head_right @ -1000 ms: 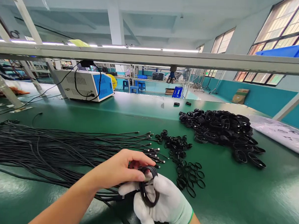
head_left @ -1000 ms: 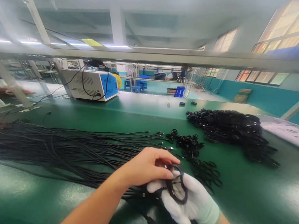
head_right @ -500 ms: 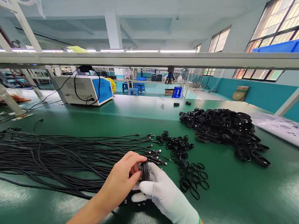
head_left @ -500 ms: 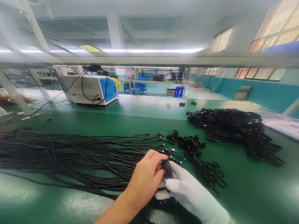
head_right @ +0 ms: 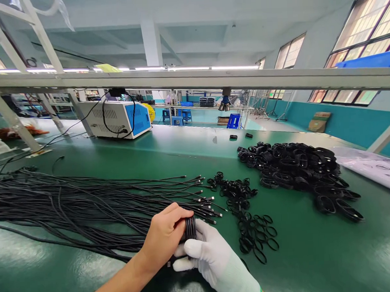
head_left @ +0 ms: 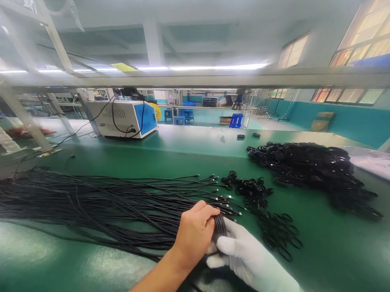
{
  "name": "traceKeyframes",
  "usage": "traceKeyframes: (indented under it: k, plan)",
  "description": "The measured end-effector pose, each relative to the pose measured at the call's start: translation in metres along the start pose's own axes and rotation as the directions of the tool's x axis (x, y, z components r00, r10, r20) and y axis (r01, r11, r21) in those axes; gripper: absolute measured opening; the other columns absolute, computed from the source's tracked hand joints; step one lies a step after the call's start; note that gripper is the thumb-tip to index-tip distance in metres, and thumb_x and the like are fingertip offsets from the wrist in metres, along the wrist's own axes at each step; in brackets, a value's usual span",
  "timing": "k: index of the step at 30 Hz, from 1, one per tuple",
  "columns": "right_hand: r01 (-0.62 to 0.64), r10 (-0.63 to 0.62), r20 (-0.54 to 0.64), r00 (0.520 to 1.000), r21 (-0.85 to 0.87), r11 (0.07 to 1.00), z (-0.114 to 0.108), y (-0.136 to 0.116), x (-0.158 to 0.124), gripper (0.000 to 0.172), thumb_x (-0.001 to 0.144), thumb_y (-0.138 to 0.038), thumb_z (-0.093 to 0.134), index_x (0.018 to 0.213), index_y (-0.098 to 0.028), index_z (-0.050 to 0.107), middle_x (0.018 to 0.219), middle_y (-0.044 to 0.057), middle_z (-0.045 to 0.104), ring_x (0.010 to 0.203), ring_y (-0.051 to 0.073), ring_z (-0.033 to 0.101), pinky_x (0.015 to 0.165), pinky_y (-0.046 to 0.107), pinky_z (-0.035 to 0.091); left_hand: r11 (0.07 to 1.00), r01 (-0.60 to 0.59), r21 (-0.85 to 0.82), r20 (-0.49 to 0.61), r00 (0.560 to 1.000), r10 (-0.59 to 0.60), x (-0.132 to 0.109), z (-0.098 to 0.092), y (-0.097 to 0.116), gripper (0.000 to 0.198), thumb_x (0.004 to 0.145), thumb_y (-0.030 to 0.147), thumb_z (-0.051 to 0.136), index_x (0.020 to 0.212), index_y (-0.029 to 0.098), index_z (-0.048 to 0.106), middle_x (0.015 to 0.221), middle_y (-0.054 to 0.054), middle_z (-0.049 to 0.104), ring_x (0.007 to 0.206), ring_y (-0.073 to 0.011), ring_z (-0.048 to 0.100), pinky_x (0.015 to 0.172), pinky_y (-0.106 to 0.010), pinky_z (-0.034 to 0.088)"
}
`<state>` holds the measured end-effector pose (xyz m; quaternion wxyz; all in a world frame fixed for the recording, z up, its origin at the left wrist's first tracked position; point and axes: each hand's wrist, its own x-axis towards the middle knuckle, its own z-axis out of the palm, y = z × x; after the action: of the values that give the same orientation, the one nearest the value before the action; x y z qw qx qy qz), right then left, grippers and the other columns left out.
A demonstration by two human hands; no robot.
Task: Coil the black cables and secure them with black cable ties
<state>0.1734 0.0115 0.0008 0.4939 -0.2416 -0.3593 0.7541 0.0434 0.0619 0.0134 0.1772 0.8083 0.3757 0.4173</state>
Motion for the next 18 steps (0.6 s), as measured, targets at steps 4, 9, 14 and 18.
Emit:
traceKeyframes:
  k: [4, 9, 14, 18]
  plan:
    - [0.013, -0.015, 0.024, 1.0, 0.081, 0.997, -0.012, 0.006, 0.003, 0.031, 0.078, -0.024, 0.064, 0.106, -0.012, 0.057, 0.085, 0.006, 0.056, 0.074, 0.014, 0.056, 0.059, 0.026, 0.049, 0.989, 0.148, -0.026, 0.069, 0.987, -0.146, 0.011, -0.002, 0.002, 0.033, 0.07, -0.001, 0.046, 0.082, 0.019, 0.07, 0.075, 0.001, 0.061, 0.071, -0.0119, 0.057, 0.068, -0.023, 0.045]
    - [-0.158, 0.132, 0.099, 0.986, 0.333, 0.93, -0.023, 0.004, 0.003, 0.034, 0.085, -0.034, 0.049, 0.107, -0.011, 0.059, 0.099, 0.011, 0.061, 0.068, 0.012, 0.054, 0.052, 0.022, 0.044, 0.903, 0.343, -0.257, 0.35, 0.904, -0.244, 0.021, -0.028, -0.009, 0.032, 0.073, 0.014, 0.058, 0.103, 0.023, 0.067, 0.091, 0.0, 0.064, 0.075, -0.0136, 0.056, 0.07, -0.024, 0.045]
    - [-0.262, 0.185, 0.231, 0.955, 0.365, 0.893, -0.023, 0.005, 0.003, 0.05, 0.084, -0.045, 0.041, 0.105, -0.004, 0.06, 0.099, 0.015, 0.061, 0.062, 0.012, 0.053, 0.045, 0.023, 0.043, 0.715, 0.485, -0.503, 0.615, 0.782, -0.098, 0.02, -0.04, -0.024, 0.042, 0.071, 0.018, 0.062, 0.113, 0.023, 0.063, 0.11, -0.004, 0.062, 0.095, -0.0188, 0.056, 0.082, -0.029, 0.045]
    - [-0.045, 0.044, 0.012, 0.999, 0.17, 0.984, -0.016, 0.01, 0.004, 0.032, 0.081, -0.03, 0.056, 0.107, -0.011, 0.057, 0.095, 0.01, 0.06, 0.07, 0.015, 0.058, 0.054, 0.026, 0.05, 0.747, 0.467, -0.473, 0.533, 0.827, -0.18, 0.016, -0.035, -0.026, 0.036, 0.07, 0.014, 0.061, 0.105, 0.021, 0.066, 0.097, -0.002, 0.066, 0.094, -0.0184, 0.057, 0.082, -0.029, 0.044]
